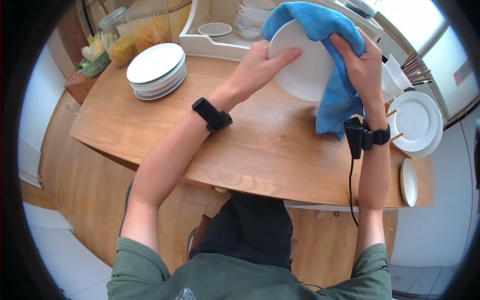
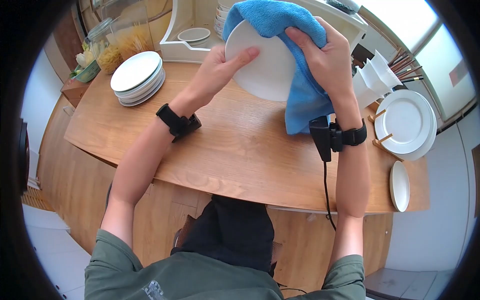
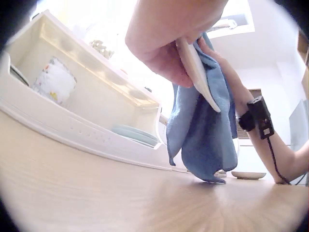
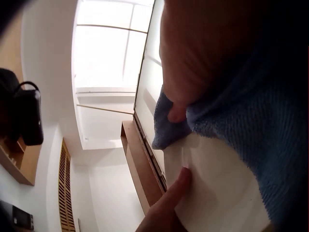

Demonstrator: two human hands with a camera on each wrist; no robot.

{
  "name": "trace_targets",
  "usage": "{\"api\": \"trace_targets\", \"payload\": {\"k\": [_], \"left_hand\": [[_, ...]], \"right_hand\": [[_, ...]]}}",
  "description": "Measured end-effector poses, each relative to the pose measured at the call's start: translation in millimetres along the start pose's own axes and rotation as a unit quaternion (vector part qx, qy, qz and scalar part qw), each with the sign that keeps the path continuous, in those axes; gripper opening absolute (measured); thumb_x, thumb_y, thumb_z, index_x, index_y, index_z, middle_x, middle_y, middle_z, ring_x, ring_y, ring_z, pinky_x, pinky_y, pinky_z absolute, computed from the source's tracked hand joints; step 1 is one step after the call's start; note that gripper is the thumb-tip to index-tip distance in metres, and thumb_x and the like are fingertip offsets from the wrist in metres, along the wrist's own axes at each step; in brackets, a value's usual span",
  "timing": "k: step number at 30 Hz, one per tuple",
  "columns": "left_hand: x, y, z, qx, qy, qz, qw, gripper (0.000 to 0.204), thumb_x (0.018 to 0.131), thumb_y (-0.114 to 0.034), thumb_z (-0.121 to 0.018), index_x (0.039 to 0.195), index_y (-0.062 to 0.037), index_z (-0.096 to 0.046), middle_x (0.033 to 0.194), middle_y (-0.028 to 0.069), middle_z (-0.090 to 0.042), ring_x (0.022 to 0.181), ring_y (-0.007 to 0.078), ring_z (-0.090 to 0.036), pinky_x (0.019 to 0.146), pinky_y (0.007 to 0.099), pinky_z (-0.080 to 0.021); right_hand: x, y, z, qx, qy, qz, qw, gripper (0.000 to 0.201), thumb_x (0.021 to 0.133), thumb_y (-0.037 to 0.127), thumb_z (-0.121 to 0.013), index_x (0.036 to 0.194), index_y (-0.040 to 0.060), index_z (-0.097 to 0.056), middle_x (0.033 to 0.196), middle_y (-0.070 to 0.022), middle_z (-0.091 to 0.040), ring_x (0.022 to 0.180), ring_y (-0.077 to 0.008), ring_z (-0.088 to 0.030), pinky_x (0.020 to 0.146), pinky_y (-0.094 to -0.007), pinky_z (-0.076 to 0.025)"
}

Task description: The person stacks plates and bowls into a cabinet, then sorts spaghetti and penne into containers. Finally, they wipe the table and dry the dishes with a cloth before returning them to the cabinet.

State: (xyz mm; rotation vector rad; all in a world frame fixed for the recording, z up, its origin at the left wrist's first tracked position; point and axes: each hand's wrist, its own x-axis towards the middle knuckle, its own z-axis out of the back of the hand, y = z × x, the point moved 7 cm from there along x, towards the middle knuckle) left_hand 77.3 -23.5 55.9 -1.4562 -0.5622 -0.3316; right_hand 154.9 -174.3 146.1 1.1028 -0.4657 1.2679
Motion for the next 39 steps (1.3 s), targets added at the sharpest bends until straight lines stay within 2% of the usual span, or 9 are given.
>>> {"api": "trace_targets", "payload": {"k": [9,12,19,25,30,35,37,38,39], "left_hand": [[-6,-6,-11,-0.006,0.062,0.027,0.998,0.038,0.097,-0.034,-0.057,0.114,0.0000,-0.063,0.101,0.0074,-0.068,0.091,0.0135,-0.063,0.079,0.0284,-0.050],[-6,-2,-11,-0.044,0.068,0.052,0.995,0.044,0.097,-0.038,-0.056,0.118,0.0000,-0.059,0.106,0.0073,-0.066,0.098,0.0126,-0.062,0.084,0.0274,-0.049],[-1,3,-3,-0.030,0.038,0.048,0.998,0.043,0.097,-0.037,-0.056,0.119,0.0001,-0.058,0.103,0.0067,-0.066,0.093,0.0122,-0.063,0.079,0.0265,-0.051],[0,4,10,-0.055,-0.022,0.035,0.998,0.042,0.097,-0.036,-0.056,0.115,0.0020,-0.059,0.101,0.0081,-0.066,0.086,0.0114,-0.064,0.075,0.0246,-0.051],[1,8,34,-0.092,-0.196,-0.006,0.976,0.037,0.098,-0.032,-0.054,0.109,0.0018,-0.062,0.098,0.0089,-0.068,0.084,0.0117,-0.063,0.074,0.0253,-0.050],[-3,5,50,-0.124,-0.294,-0.026,0.947,0.038,0.099,-0.031,-0.054,0.111,0.0041,-0.059,0.098,0.0085,-0.066,0.085,0.0123,-0.062,0.075,0.0263,-0.049],[-7,5,55,-0.104,-0.330,-0.041,0.937,0.038,0.100,-0.032,-0.052,0.110,0.0040,-0.059,0.098,0.0084,-0.066,0.084,0.0122,-0.061,0.074,0.0270,-0.049],[-7,6,53,-0.103,-0.329,-0.041,0.938,0.038,0.100,-0.032,-0.052,0.110,0.0040,-0.059,0.098,0.0084,-0.066,0.084,0.0122,-0.061,0.074,0.0270,-0.049],[-9,6,54,-0.089,-0.342,-0.037,0.935,0.038,0.100,-0.031,-0.051,0.110,0.0042,-0.059,0.098,0.0089,-0.066,0.084,0.0124,-0.061,0.075,0.0273,-0.049]], "right_hand": [[-3,-11,-7,0.019,0.045,-0.074,0.996,0.033,0.092,0.031,-0.066,0.104,0.0004,-0.068,0.083,-0.0030,-0.067,0.077,-0.0084,-0.059,0.071,-0.0240,-0.049],[-9,-9,-21,-0.006,0.127,-0.071,0.989,0.035,0.092,0.032,-0.064,0.107,0.0008,-0.068,0.086,-0.0038,-0.069,0.080,-0.0089,-0.060,0.074,-0.0242,-0.049],[-9,-38,-21,0.005,0.085,-0.126,0.988,0.047,0.095,0.044,-0.058,0.098,-0.0021,-0.068,0.079,-0.0016,-0.065,0.072,-0.0085,-0.058,0.068,-0.0246,-0.049],[-24,-74,-22,0.269,-0.055,-0.365,0.890,0.055,0.096,0.053,-0.050,0.108,0.0023,-0.065,0.088,-0.0027,-0.064,0.074,-0.0075,-0.060,0.066,-0.0206,-0.050],[-32,-54,-45,0.374,-0.078,-0.378,0.843,0.057,0.097,0.055,-0.047,0.113,0.0024,-0.061,0.096,-0.0041,-0.064,0.083,-0.0112,-0.061,0.074,-0.0253,-0.051],[-34,-57,-59,0.293,0.016,-0.324,0.899,0.048,0.096,0.047,-0.054,0.111,0.0012,-0.061,0.099,-0.0043,-0.065,0.085,-0.0106,-0.062,0.078,-0.0253,-0.051],[-29,-51,-63,0.117,0.145,-0.252,0.950,0.048,0.096,0.045,-0.055,0.111,-0.0003,-0.060,0.097,-0.0046,-0.065,0.085,-0.0108,-0.061,0.078,-0.0257,-0.050],[-27,-47,-60,0.097,0.137,-0.229,0.959,0.046,0.094,0.038,-0.059,0.111,-0.0058,-0.059,0.095,-0.0140,-0.068,0.086,-0.0206,-0.066,0.081,-0.0323,-0.051],[-26,-50,-58,0.097,0.136,-0.229,0.959,0.046,0.094,0.038,-0.059,0.111,-0.0058,-0.059,0.095,-0.0140,-0.068,0.086,-0.0206,-0.066,0.081,-0.0323,-0.051]]}}
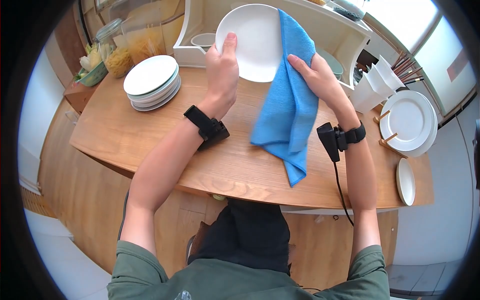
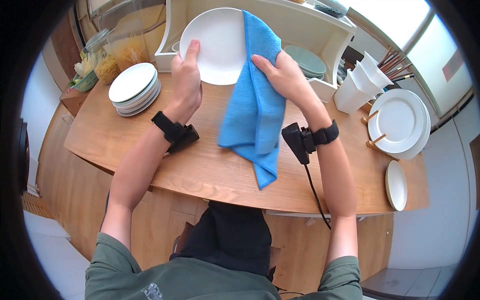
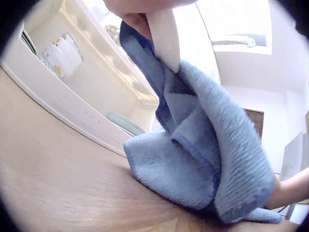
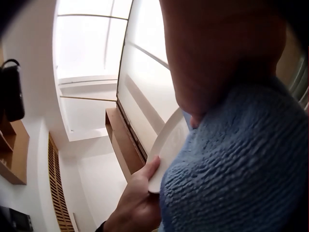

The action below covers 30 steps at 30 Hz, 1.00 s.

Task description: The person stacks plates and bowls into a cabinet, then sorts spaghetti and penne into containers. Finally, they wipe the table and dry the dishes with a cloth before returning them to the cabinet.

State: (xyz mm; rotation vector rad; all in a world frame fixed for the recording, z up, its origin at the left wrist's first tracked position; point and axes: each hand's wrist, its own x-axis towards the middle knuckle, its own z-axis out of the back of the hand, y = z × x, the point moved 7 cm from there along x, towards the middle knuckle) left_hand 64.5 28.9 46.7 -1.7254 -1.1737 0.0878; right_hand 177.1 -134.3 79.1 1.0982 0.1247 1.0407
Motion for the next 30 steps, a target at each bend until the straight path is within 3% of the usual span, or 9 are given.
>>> {"api": "trace_targets", "payload": {"k": [3,6,12,14,15,18,23,27,30], "left_hand": [[3,3,6,0.013,-0.025,0.000,1.000,0.036,0.100,-0.029,-0.051,0.112,0.0047,-0.057,0.103,0.0098,-0.065,0.089,0.0130,-0.061,0.078,0.0271,-0.049],[11,2,15,0.018,-0.044,0.000,0.999,0.037,0.101,-0.028,-0.049,0.114,0.0055,-0.057,0.104,0.0104,-0.065,0.092,0.0137,-0.061,0.080,0.0275,-0.049],[5,12,5,0.033,-0.013,0.043,0.998,0.038,0.102,-0.029,-0.047,0.114,0.0061,-0.057,0.103,0.0112,-0.066,0.093,0.0149,-0.061,0.083,0.0287,-0.048],[-3,11,-3,0.044,0.016,0.039,0.998,0.039,0.102,-0.029,-0.047,0.115,0.0061,-0.057,0.104,0.0116,-0.066,0.094,0.0154,-0.061,0.084,0.0289,-0.048],[-7,12,-8,0.051,0.039,0.046,0.997,0.039,0.102,-0.028,-0.047,0.118,0.0061,-0.055,0.106,0.0111,-0.065,0.096,0.0146,-0.060,0.085,0.0284,-0.048],[-6,13,-12,0.077,0.078,0.032,0.993,0.041,0.102,-0.029,-0.046,0.123,0.0056,-0.053,0.109,0.0103,-0.063,0.099,0.0135,-0.059,0.087,0.0276,-0.047],[3,20,-3,0.066,0.044,0.012,0.997,0.044,0.103,-0.034,-0.043,0.116,0.0055,-0.057,0.099,0.0090,-0.064,0.089,0.0140,-0.056,0.081,0.0295,-0.046],[7,12,0,0.072,0.036,0.016,0.997,0.046,0.104,-0.035,-0.042,0.126,0.0052,-0.051,0.112,0.0099,-0.062,0.101,0.0139,-0.056,0.089,0.0281,-0.045],[9,3,0,0.064,0.038,0.021,0.997,0.048,0.104,-0.036,-0.041,0.127,0.0049,-0.051,0.113,0.0108,-0.062,0.102,0.0150,-0.058,0.089,0.0285,-0.046]], "right_hand": [[4,-2,27,-0.233,-0.034,0.029,0.971,0.053,0.089,0.038,-0.065,0.120,-0.0035,-0.055,0.107,-0.0299,-0.064,0.105,-0.0423,-0.062,0.090,-0.0423,-0.049],[2,0,62,-0.320,-0.128,0.029,0.938,0.054,0.088,0.033,-0.064,0.126,-0.0027,-0.050,0.106,-0.0270,-0.066,0.102,-0.0419,-0.064,0.089,-0.0438,-0.050],[-7,28,81,-0.267,-0.254,0.045,0.929,0.053,0.087,0.027,-0.061,0.135,0.0064,-0.048,0.107,-0.0245,-0.066,0.100,-0.0368,-0.066,0.087,-0.0387,-0.052],[-8,37,59,-0.329,-0.220,0.163,0.904,0.049,0.087,0.023,-0.060,0.131,0.0063,-0.051,0.103,-0.0228,-0.067,0.096,-0.0359,-0.066,0.085,-0.0405,-0.052],[-10,33,51,-0.329,-0.222,0.162,0.903,0.049,0.087,0.023,-0.060,0.131,0.0063,-0.051,0.103,-0.0228,-0.067,0.096,-0.0359,-0.066,0.085,-0.0405,-0.052],[-16,32,-9,-0.382,-0.046,0.227,0.895,0.039,0.083,0.016,-0.061,0.120,0.0061,-0.056,0.091,-0.0211,-0.065,0.085,-0.0396,-0.063,0.076,-0.0470,-0.051],[-27,45,-41,-0.362,0.077,0.219,0.903,0.038,0.081,0.013,-0.062,0.118,0.0073,-0.058,0.089,-0.0202,-0.065,0.084,-0.0375,-0.063,0.076,-0.0460,-0.051],[-31,52,-37,-0.318,0.092,0.247,0.911,0.036,0.080,0.013,-0.060,0.116,0.0078,-0.060,0.088,-0.0198,-0.065,0.084,-0.0379,-0.063,0.076,-0.0457,-0.050],[-25,45,-22,-0.341,0.112,0.179,0.916,0.036,0.080,0.014,-0.058,0.115,0.0091,-0.062,0.087,-0.0199,-0.066,0.085,-0.0379,-0.063,0.076,-0.0461,-0.050]]}}
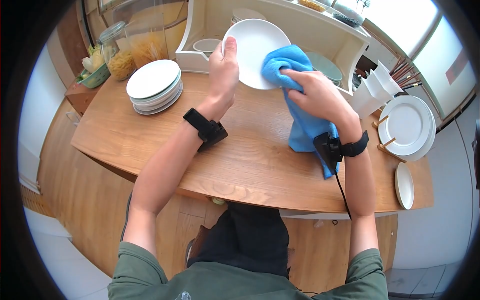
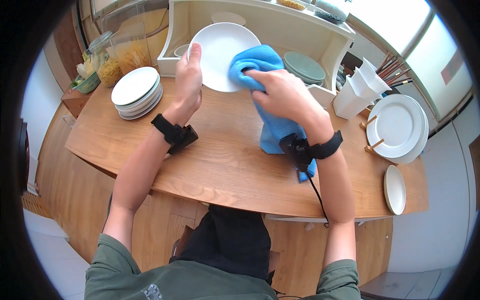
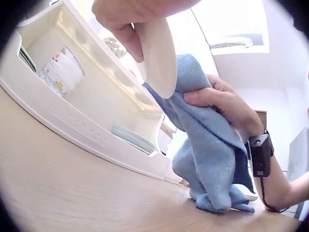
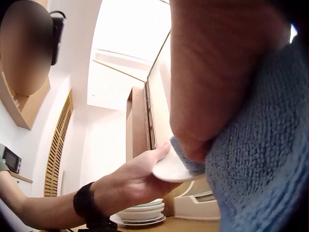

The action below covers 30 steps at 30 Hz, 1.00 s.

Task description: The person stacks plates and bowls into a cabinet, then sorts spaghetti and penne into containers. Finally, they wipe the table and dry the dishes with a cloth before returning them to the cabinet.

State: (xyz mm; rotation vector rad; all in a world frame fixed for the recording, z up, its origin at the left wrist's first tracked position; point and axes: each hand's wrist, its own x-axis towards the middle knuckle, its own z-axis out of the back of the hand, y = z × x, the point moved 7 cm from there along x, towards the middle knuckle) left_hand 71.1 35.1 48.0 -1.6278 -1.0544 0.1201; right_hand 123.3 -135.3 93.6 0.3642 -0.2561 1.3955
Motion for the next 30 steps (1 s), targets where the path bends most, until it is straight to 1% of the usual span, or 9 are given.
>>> {"api": "trace_targets", "payload": {"k": [3,6,8,10,14,20,26,28,30], "left_hand": [[1,3,-3,-0.007,0.039,0.014,0.999,0.051,0.103,-0.040,-0.040,0.127,0.0045,-0.051,0.114,0.0117,-0.062,0.102,0.0161,-0.059,0.090,0.0291,-0.047],[-5,9,-18,-0.002,0.106,0.030,0.994,0.055,0.103,-0.045,-0.039,0.122,0.0036,-0.055,0.109,0.0106,-0.063,0.097,0.0153,-0.059,0.087,0.0292,-0.047],[-11,14,-26,0.001,0.140,0.039,0.989,0.058,0.102,-0.049,-0.038,0.118,0.0028,-0.058,0.104,0.0092,-0.064,0.092,0.0141,-0.059,0.084,0.0290,-0.047],[-19,16,-38,0.045,0.213,0.031,0.976,0.063,0.100,-0.055,-0.037,0.115,0.0023,-0.060,0.100,0.0086,-0.064,0.092,0.0137,-0.057,0.083,0.0286,-0.046],[-19,19,-35,0.106,0.183,0.004,0.977,0.064,0.099,-0.057,-0.038,0.108,0.0015,-0.061,0.091,0.0061,-0.062,0.086,0.0126,-0.053,0.079,0.0280,-0.045],[-4,10,-16,0.043,0.110,-0.006,0.993,0.060,0.100,-0.054,-0.040,0.105,0.0013,-0.062,0.090,0.0043,-0.062,0.084,0.0114,-0.051,0.078,0.0272,-0.044],[8,8,-5,0.029,0.086,0.011,0.996,0.063,0.101,-0.053,-0.038,0.111,0.0050,-0.061,0.095,0.0085,-0.064,0.088,0.0130,-0.055,0.080,0.0286,-0.046],[4,8,-12,0.038,0.109,-0.002,0.993,0.062,0.101,-0.053,-0.038,0.110,0.0042,-0.061,0.094,0.0083,-0.065,0.086,0.0128,-0.055,0.079,0.0288,-0.046],[-3,7,-19,0.047,0.132,-0.014,0.990,0.061,0.101,-0.052,-0.038,0.108,0.0034,-0.061,0.092,0.0081,-0.065,0.085,0.0126,-0.055,0.078,0.0290,-0.046]], "right_hand": [[-2,-27,11,-0.081,-0.017,-0.117,0.990,0.027,0.082,0.016,-0.056,0.107,0.0072,-0.061,0.087,-0.0202,-0.066,0.084,-0.0394,-0.063,0.074,-0.0479,-0.050],[-4,-37,18,-0.116,-0.078,-0.154,0.978,0.024,0.084,0.017,-0.056,0.105,0.0058,-0.059,0.087,-0.0201,-0.066,0.083,-0.0404,-0.063,0.073,-0.0493,-0.050],[-3,-35,14,-0.120,-0.084,-0.159,0.976,0.027,0.084,0.018,-0.057,0.107,0.0040,-0.057,0.087,-0.0210,-0.066,0.083,-0.0409,-0.063,0.072,-0.0498,-0.050],[-3,-22,13,-0.096,-0.164,-0.115,0.975,0.027,0.084,0.018,-0.058,0.106,0.0015,-0.056,0.087,-0.0214,-0.065,0.082,-0.0409,-0.063,0.072,-0.0495,-0.050],[5,4,-14,-0.051,-0.131,-0.019,0.990,0.028,0.082,0.014,-0.060,0.106,0.0012,-0.054,0.086,-0.0195,-0.063,0.082,-0.0400,-0.062,0.070,-0.0475,-0.051],[4,21,-32,0.008,-0.057,0.051,0.997,0.037,0.080,0.011,-0.062,0.116,0.0070,-0.057,0.089,-0.0164,-0.062,0.086,-0.0371,-0.062,0.072,-0.0461,-0.051],[2,-3,-12,-0.050,-0.060,-0.010,0.997,0.037,0.081,0.015,-0.058,0.118,0.0075,-0.056,0.093,-0.0185,-0.066,0.089,-0.0375,-0.063,0.076,-0.0475,-0.051],[1,-23,-4,-0.096,-0.044,-0.135,0.985,0.041,0.084,0.016,-0.059,0.122,0.0002,-0.056,0.098,-0.0242,-0.065,0.094,-0.0407,-0.061,0.080,-0.0454,-0.049],[1,-35,-4,-0.102,-0.046,-0.159,0.981,0.042,0.084,0.018,-0.058,0.123,0.0004,-0.055,0.096,-0.0256,-0.064,0.093,-0.0418,-0.061,0.079,-0.0457,-0.049]]}}
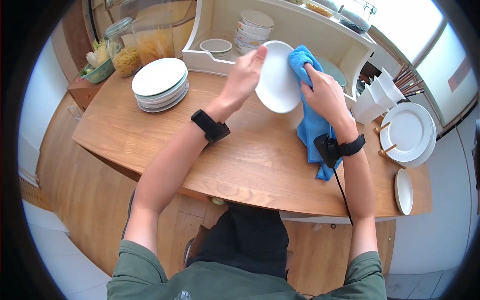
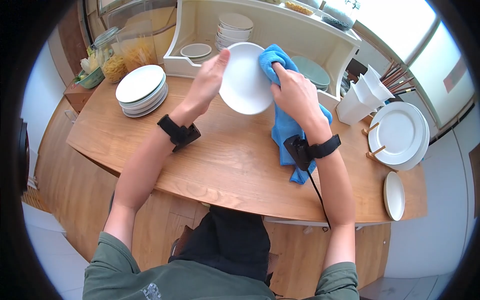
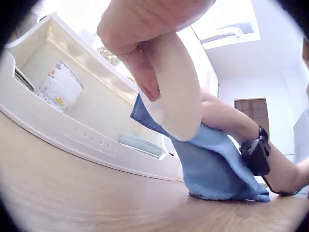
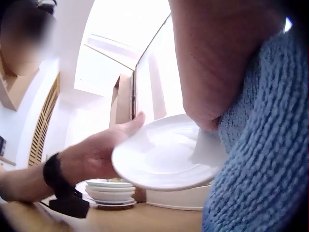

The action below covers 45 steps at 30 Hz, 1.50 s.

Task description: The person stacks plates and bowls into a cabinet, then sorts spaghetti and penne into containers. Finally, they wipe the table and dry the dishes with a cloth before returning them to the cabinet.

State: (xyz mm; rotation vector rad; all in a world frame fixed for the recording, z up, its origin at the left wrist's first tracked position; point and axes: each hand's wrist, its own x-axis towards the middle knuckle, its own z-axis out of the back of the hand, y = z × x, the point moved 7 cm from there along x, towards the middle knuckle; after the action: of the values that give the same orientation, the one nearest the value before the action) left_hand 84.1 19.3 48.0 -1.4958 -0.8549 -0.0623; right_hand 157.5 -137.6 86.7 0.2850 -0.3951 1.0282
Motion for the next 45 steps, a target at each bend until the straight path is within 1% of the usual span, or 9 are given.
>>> {"api": "trace_targets", "payload": {"k": [4,8,14,16,24,26,32,36,45], "left_hand": [[-10,18,-18,0.027,0.099,0.088,0.991,0.061,0.101,-0.054,-0.037,0.103,0.0016,-0.062,0.079,0.0038,-0.060,0.074,0.0103,-0.051,0.065,0.0272,-0.044],[-13,23,-21,0.096,0.137,0.124,0.978,0.061,0.099,-0.057,-0.038,0.114,-0.0036,-0.062,0.097,0.0033,-0.062,0.090,0.0091,-0.052,0.078,0.0251,-0.043],[3,9,4,0.022,0.015,0.025,0.999,0.059,0.100,-0.054,-0.040,0.115,0.0000,-0.061,0.100,0.0036,-0.063,0.091,0.0099,-0.054,0.083,0.0250,-0.044],[8,6,11,0.002,-0.027,-0.012,1.000,0.063,0.098,-0.056,-0.042,0.101,0.0044,-0.063,0.089,0.0058,-0.064,0.084,0.0109,-0.053,0.076,0.0277,-0.046],[6,10,1,0.038,0.021,-0.009,0.999,0.062,0.099,-0.054,-0.042,0.105,0.0049,-0.061,0.090,0.0098,-0.065,0.083,0.0145,-0.056,0.077,0.0299,-0.046],[1,14,-5,0.067,0.064,0.026,0.995,0.059,0.101,-0.050,-0.039,0.124,0.0017,-0.056,0.103,0.0063,-0.064,0.094,0.0112,-0.057,0.083,0.0261,-0.046],[-4,17,-14,0.056,0.093,0.040,0.993,0.054,0.101,-0.051,-0.040,0.113,-0.0021,-0.060,0.098,0.0013,-0.061,0.089,0.0081,-0.052,0.082,0.0250,-0.044],[4,12,3,0.002,0.012,0.007,1.000,0.054,0.101,-0.049,-0.041,0.113,0.0005,-0.060,0.099,0.0035,-0.063,0.091,0.0085,-0.054,0.082,0.0254,-0.045],[2,-3,6,-0.042,-0.033,-0.004,0.999,0.057,0.101,-0.049,-0.042,0.107,0.0045,-0.060,0.094,0.0080,-0.065,0.086,0.0121,-0.055,0.078,0.0276,-0.045]], "right_hand": [[-2,8,-2,0.031,-0.029,0.011,0.999,0.038,0.085,0.018,-0.059,0.117,-0.0035,-0.053,0.092,-0.0254,-0.064,0.090,-0.0425,-0.061,0.076,-0.0475,-0.048],[-13,46,-9,0.091,-0.080,0.119,0.985,0.031,0.083,0.014,-0.060,0.108,-0.0004,-0.052,0.090,-0.0204,-0.063,0.083,-0.0414,-0.062,0.070,-0.0488,-0.050],[-19,60,-14,0.093,-0.005,0.165,0.982,0.040,0.081,0.012,-0.060,0.120,0.0030,-0.053,0.091,-0.0181,-0.063,0.083,-0.0387,-0.062,0.071,-0.0472,-0.051],[-17,56,-18,0.105,0.013,0.194,0.975,0.040,0.082,0.012,-0.059,0.120,0.0052,-0.054,0.091,-0.0177,-0.064,0.085,-0.0376,-0.062,0.072,-0.0474,-0.051],[-4,11,-4,-0.024,0.014,0.020,0.999,0.028,0.083,0.016,-0.057,0.106,0.0016,-0.054,0.085,-0.0214,-0.064,0.086,-0.0389,-0.063,0.074,-0.0481,-0.050],[-4,7,-2,0.000,0.015,-0.019,1.000,0.038,0.086,0.019,-0.057,0.117,-0.0036,-0.054,0.092,-0.0261,-0.063,0.089,-0.0421,-0.061,0.078,-0.0474,-0.047],[-15,52,-3,0.100,-0.020,0.166,0.981,0.029,0.081,0.012,-0.060,0.106,-0.0011,-0.054,0.090,-0.0219,-0.064,0.085,-0.0409,-0.061,0.074,-0.0479,-0.049],[-18,58,-6,0.133,0.035,0.196,0.971,0.038,0.079,0.012,-0.060,0.115,0.0034,-0.057,0.091,-0.0228,-0.064,0.088,-0.0403,-0.061,0.076,-0.0461,-0.050],[-5,8,11,0.022,0.033,0.047,0.998,0.037,0.082,0.016,-0.056,0.118,0.0049,-0.057,0.090,-0.0240,-0.065,0.087,-0.0405,-0.062,0.078,-0.0474,-0.050]]}}
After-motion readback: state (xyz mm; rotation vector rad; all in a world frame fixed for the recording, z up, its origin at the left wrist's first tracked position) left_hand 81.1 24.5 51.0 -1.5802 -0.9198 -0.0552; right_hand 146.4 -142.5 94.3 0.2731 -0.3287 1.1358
